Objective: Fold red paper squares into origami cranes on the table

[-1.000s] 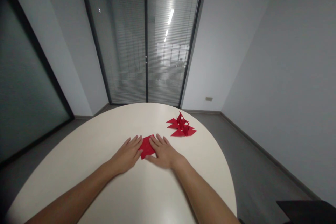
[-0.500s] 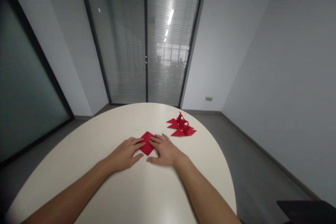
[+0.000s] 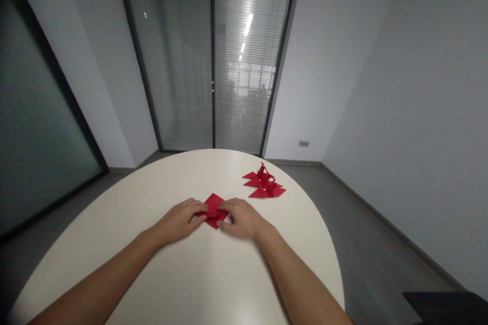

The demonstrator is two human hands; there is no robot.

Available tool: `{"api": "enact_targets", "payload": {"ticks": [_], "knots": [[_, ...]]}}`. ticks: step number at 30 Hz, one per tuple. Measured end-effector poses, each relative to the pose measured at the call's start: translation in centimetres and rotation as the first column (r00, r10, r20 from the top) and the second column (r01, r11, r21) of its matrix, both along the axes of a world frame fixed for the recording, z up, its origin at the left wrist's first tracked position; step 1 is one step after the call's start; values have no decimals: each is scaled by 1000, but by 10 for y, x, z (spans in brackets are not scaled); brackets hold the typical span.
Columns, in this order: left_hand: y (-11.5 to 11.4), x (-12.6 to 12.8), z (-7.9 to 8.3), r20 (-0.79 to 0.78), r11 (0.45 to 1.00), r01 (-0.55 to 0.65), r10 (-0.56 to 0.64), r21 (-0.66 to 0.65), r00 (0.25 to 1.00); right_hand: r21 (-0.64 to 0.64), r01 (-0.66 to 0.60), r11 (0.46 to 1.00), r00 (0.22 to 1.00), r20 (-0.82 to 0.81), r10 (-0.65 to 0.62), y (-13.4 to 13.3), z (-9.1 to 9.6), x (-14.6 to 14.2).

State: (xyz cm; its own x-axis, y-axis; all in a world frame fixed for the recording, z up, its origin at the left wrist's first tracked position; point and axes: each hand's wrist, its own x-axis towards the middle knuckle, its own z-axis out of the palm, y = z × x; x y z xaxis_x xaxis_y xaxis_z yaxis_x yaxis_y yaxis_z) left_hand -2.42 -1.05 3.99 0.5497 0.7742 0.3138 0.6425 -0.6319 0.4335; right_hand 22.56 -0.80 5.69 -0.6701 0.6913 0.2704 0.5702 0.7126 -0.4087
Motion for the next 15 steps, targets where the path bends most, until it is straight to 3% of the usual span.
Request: {"api": "enact_targets", "payload": {"ticks": [15], "knots": [[2, 10, -4, 14, 974, -221, 222, -45, 975, 34, 241, 970, 969, 55, -243, 10, -14, -1]]}}
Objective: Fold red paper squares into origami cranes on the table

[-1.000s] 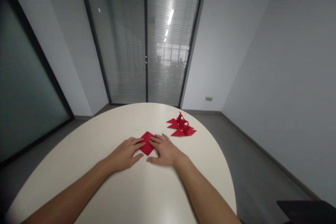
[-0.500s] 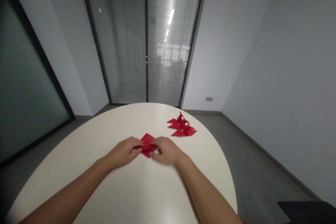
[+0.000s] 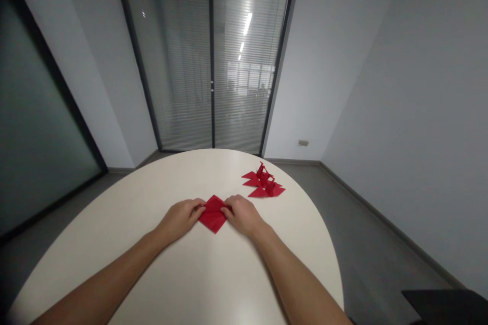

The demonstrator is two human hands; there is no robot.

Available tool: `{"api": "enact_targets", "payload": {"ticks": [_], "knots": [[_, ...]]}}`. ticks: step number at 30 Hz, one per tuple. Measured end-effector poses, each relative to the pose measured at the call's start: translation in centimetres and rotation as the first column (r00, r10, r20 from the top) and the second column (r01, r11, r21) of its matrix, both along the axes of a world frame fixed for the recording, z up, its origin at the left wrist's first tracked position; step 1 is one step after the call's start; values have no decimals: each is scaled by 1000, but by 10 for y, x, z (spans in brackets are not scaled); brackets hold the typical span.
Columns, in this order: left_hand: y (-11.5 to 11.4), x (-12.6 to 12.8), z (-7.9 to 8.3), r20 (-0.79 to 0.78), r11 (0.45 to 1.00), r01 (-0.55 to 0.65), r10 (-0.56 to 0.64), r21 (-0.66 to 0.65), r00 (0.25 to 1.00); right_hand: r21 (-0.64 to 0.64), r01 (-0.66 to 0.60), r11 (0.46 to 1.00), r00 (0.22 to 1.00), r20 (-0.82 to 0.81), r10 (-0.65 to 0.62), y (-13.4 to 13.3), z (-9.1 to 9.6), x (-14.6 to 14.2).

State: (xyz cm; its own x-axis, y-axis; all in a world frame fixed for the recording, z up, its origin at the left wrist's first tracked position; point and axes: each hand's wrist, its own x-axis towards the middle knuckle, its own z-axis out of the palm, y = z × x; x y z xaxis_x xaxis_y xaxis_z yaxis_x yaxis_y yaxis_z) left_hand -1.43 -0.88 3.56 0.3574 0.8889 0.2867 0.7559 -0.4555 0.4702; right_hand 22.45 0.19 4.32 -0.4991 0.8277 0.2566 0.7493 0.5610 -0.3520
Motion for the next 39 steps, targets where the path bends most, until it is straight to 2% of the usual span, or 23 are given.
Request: {"api": "enact_targets", "payload": {"ticks": [7, 11, 16, 22, 25, 27, 31, 34, 39], "knots": [[-1, 7, -1, 90, 997, -74, 77, -34, 993, -40, 86, 996, 994, -63, -88, 0, -3, -1], [2, 9, -9, 59, 997, -76, 75, 14, 995, -40, 101, 994, 990, -98, -105, 2, -10, 0], [3, 11, -12, -76, 994, -33, 41, 100, 996, 25, 68, 997, 992, -110, -65, 4, -13, 0], [3, 13, -10, -169, 992, -4, 26, 129, 985, 142, -61, 988, 998, -14, 64, -3, -1, -8], [5, 14, -10, -195, 990, 16, 11, 139, 981, 68, -226, 972, 974, 21, 226, -11, 2, -16], [5, 14, -10, -208, 990, 26, 3, 137, 978, -30, -246, 969, 968, 48, 247, -15, 0, -18], [8, 14, -13, -203, 990, 36, -7, 135, 979, -206, -158, 966, 979, 95, 180, -15, -6, -14], [12, 12, -21, -173, 987, 60, -33, 152, 984, -233, -124, 964, 984, 98, 150, -11, -8, -9], [14, 5, -28, -137, 975, 171, -152, 139, 979, -235, -194, 952, 972, 84, 219, -6, -10, -1]]}}
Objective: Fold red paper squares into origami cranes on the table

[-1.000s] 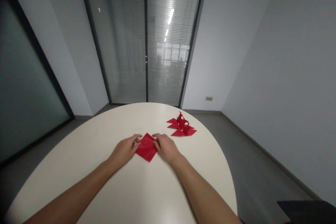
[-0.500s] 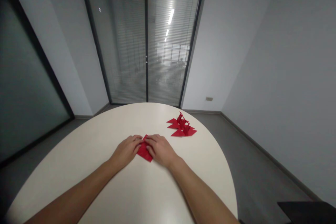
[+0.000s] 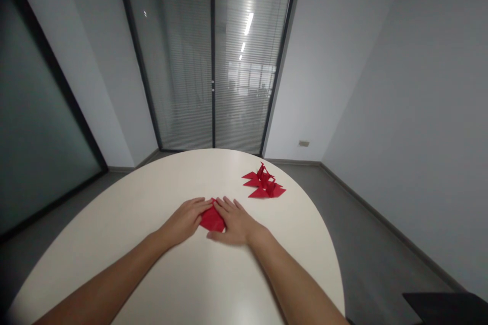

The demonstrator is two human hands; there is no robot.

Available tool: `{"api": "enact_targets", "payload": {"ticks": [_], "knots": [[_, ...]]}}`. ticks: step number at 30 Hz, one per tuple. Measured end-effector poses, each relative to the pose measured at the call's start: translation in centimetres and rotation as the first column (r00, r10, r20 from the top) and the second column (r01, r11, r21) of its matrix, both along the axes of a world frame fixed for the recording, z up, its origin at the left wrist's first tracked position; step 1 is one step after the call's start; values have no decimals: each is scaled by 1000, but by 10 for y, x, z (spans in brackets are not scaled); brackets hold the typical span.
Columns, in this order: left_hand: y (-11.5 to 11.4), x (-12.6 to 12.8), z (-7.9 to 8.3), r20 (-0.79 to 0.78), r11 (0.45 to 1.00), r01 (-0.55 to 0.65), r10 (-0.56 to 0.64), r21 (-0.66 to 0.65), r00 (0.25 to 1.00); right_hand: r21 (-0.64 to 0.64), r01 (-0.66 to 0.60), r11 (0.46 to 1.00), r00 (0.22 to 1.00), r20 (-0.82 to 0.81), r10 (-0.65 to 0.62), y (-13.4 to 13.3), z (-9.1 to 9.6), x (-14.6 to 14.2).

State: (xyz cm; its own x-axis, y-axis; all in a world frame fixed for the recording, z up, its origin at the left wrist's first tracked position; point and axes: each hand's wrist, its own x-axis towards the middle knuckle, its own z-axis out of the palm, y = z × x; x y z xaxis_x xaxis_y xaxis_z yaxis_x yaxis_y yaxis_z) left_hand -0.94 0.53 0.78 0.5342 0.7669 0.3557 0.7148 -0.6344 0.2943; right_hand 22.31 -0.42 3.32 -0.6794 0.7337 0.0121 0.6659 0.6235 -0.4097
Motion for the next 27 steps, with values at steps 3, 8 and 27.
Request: {"api": "enact_targets", "payload": {"ticks": [3, 8, 27], "knots": [[-3, -4, 4, 0, 1000, 0, 0, 9, 1000, 8, -35, 999, 999, 8, 35, 2, 1, 4], [-10, -8, 10, -31, 1000, -6, 5, -15, 999, 93, -60, 994, 997, -39, 64, 6, 4, 7], [-16, -12, 21, -59, 989, 135, -138, -53, 989, 249, -101, 963, 989, -77, 124, 0, 24, 10]]}}
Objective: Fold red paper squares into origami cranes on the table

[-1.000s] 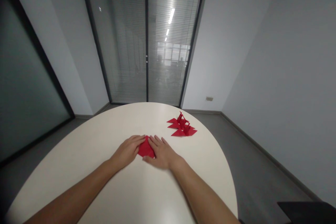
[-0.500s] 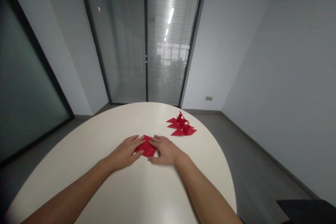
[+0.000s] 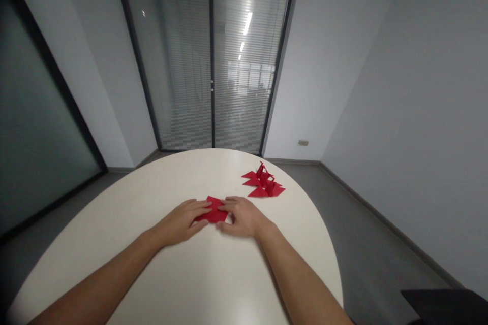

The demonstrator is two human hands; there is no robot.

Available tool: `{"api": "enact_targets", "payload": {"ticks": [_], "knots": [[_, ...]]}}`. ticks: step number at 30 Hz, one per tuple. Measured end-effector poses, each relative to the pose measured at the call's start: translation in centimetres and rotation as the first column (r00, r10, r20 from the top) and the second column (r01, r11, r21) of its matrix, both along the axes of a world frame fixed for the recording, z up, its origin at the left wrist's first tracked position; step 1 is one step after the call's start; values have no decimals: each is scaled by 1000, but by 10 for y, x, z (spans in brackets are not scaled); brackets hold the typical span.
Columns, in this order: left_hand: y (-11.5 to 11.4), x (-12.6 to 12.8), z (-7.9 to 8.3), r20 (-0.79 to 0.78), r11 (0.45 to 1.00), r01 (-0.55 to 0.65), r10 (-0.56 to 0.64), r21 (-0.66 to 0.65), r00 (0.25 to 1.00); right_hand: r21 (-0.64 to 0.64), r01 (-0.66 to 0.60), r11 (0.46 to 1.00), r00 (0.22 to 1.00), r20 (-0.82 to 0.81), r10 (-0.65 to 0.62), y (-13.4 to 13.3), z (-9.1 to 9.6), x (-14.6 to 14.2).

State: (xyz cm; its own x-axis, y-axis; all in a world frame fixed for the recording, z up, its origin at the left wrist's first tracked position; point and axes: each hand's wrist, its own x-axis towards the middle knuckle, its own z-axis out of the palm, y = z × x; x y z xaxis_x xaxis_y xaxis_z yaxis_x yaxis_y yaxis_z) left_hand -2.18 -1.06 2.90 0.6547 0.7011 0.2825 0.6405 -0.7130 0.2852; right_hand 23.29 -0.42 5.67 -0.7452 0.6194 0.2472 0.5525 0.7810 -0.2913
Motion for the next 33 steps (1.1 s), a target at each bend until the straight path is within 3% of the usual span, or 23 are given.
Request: {"api": "enact_targets", "payload": {"ticks": [5, 15, 26, 33], "knots": [[0, -2, -3, 64, 1000, -16, 16, -9, 998, -8, -17, 1000, 1000, -6, 17, -2, 4, -2], [-1, -1, 1, 48, 1000, -11, 12, -9, 999, 29, 49, 998, 998, -34, -48, 7, -10, 5], [1, 6, 0, 73, 979, -202, 201, 13, 977, 52, 29, 998, 997, -69, -25, 5, -7, 6], [7, 8, -5, 255, 938, -331, 346, -99, 903, 25, 72, 997, 995, -78, -70, 3, -5, 4]]}}
